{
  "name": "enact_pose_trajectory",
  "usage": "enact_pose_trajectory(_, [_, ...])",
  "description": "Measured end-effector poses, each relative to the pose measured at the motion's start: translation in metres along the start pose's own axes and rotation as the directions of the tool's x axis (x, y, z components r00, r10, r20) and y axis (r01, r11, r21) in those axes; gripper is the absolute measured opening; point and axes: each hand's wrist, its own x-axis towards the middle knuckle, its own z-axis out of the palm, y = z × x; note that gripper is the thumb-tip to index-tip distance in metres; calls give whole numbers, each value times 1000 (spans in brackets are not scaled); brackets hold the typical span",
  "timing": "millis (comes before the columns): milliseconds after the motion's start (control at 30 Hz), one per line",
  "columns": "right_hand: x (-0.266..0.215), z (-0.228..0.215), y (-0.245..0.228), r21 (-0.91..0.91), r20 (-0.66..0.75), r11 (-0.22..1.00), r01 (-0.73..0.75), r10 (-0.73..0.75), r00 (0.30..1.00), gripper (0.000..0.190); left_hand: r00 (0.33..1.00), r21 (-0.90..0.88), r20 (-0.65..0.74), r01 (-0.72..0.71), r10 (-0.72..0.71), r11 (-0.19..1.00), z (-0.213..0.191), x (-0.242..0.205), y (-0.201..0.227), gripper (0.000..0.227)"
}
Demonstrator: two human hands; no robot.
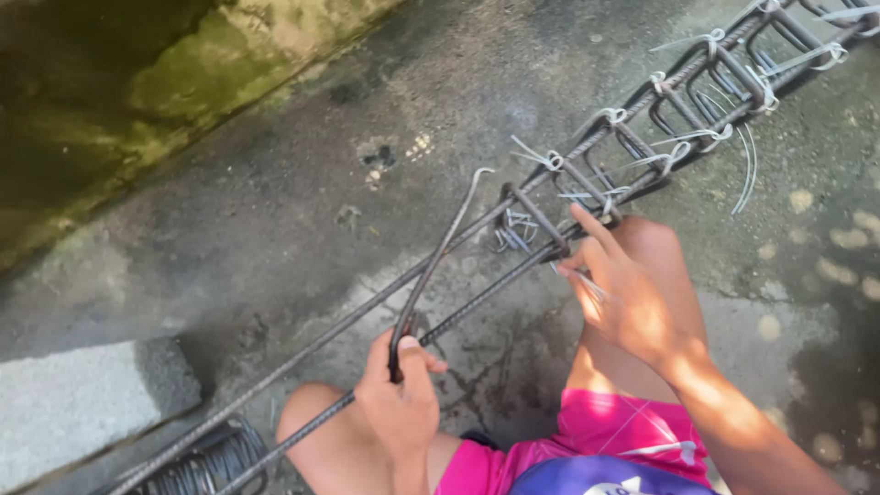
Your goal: Tying rebar intersections together using wire ties and a manual twisting hook.
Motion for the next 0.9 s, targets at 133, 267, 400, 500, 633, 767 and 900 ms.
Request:
enact_pose_trajectory(133, [2, 1, 9, 114, 15, 993, -43, 41, 999, 45, 1000, -15, 10, -17, 17, 1000, 3, 1, 3, 22])
enact_pose_trajectory(267, [8, -6, 6, -17, 115, 992, -124, 125, 985, 43, 1000, 1, -9, 9, -9, 1000, 5, 1, -1, 19])
enact_pose_trajectory(400, [16, -8, 6, -160, 156, 987, -24, 49, 987, 28, 999, 10, -32, -22, 22, 1000, 4, -1, 0, 19])
enact_pose_trajectory(500, [31, -16, 1, -433, 204, 897, 90, 0, 979, 25, 1000, -15, -24, -17, 17, 1000, 5, 0, 0, 19])
enact_pose_trajectory(633, [49, -27, 6, -523, 381, 844, 119, 106, 918, 30, 1000, -37, -26, -13, 12, 999, 5, 0, 2, 19])
enact_pose_trajectory(767, [55, -29, 10, -536, 449, 841, 77, 207, 869, 37, 1000, -25, -16, -24, 23, 999, 3, 0, 0, 19])
enact_pose_trajectory(900, [49, -18, 25, -523, 410, 844, 117, 129, 903, 39, 999, 24, -15, -34, 34, 999, 1, 0, 2, 19])
